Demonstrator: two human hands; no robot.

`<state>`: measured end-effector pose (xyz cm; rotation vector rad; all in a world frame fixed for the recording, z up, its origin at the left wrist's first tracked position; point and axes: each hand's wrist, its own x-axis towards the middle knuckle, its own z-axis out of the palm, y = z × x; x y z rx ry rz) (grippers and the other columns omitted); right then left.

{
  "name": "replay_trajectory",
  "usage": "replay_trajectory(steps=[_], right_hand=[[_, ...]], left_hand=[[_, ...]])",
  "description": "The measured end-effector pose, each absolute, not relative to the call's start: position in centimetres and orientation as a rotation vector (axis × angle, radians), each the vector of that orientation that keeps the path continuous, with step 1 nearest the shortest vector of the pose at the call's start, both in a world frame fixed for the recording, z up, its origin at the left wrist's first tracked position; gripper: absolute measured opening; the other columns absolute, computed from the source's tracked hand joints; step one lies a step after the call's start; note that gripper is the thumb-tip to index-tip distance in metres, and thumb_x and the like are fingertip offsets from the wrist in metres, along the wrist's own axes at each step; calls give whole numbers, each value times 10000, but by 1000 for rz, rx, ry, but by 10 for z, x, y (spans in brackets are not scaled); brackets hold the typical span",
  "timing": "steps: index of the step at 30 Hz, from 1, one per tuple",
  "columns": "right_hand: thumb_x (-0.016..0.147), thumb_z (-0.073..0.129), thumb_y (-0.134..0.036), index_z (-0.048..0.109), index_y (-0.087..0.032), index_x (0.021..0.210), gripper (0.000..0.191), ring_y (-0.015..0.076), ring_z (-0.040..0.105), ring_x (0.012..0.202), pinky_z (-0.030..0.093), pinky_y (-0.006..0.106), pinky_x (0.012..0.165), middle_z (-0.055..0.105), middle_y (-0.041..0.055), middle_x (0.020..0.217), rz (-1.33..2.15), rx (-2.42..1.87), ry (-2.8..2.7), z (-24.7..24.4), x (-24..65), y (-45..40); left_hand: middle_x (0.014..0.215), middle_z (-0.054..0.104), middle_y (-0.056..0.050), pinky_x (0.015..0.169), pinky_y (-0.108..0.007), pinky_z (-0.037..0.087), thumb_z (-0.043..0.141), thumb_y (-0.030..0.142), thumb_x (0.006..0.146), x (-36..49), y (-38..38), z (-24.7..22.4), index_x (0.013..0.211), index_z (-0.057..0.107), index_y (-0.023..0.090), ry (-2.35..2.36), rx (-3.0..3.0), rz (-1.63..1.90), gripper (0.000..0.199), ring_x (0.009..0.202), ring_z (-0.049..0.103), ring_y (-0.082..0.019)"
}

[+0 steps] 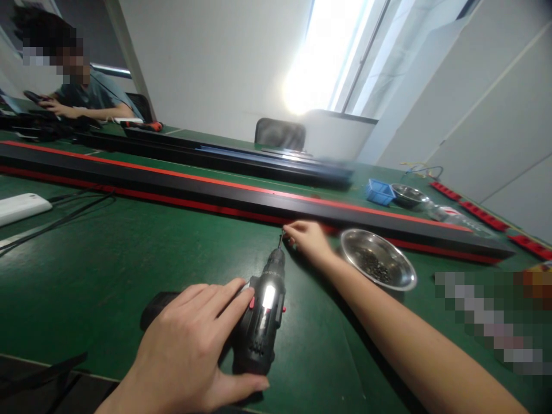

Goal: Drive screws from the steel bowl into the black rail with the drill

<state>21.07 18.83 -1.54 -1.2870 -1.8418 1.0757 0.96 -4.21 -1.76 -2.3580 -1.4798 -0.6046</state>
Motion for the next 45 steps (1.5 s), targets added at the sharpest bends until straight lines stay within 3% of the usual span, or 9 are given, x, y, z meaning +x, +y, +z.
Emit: replay_trajectory(steps=[9,16,24,29,45], right_hand=[[915,618,-293,766,-124,832,240,109,581,538,405,212,483,736,71,755,1141,-1239,-1819,-23,212,194],[912,588,-271,752,-129,837,230,126,609,564,449,236,549,727,60,737,1036,-1198,-1886,-26,212,192],[879,575,-226,766,-129,913,217,139,628,579,481,258,572,743,72,784,1043,-1161,-1875,-28,213,191],[771,487,-78,766,-126,1008,370,139,649,602,504,257,583,767,78,868,1045,-1148,-1891,-30,214,193],[800,499,-62,782,-110,1030,367,134,675,630,525,248,619,789,97,893,920,-1230,-1929,-27,210,188]], left_hand=[[1340,667,-153,913,-517,471,609,827,753,11,-41,-17,1324,594,145,-1458,-2360,-635,889,1057,674,-353],[1342,668,-148,906,-509,475,602,834,756,10,-42,-17,1319,597,149,-1453,-2361,-632,887,1058,676,-350],[1359,660,-149,909,-512,481,597,841,754,11,-42,-18,1333,590,151,-1466,-2358,-626,901,1071,673,-353],[1350,665,-146,909,-513,481,598,831,759,10,-41,-17,1331,590,154,-1471,-2355,-627,887,1065,676,-349],[1348,665,-144,908,-507,492,603,844,740,10,-42,-18,1324,598,164,-1486,-2352,-630,896,1063,677,-348]])
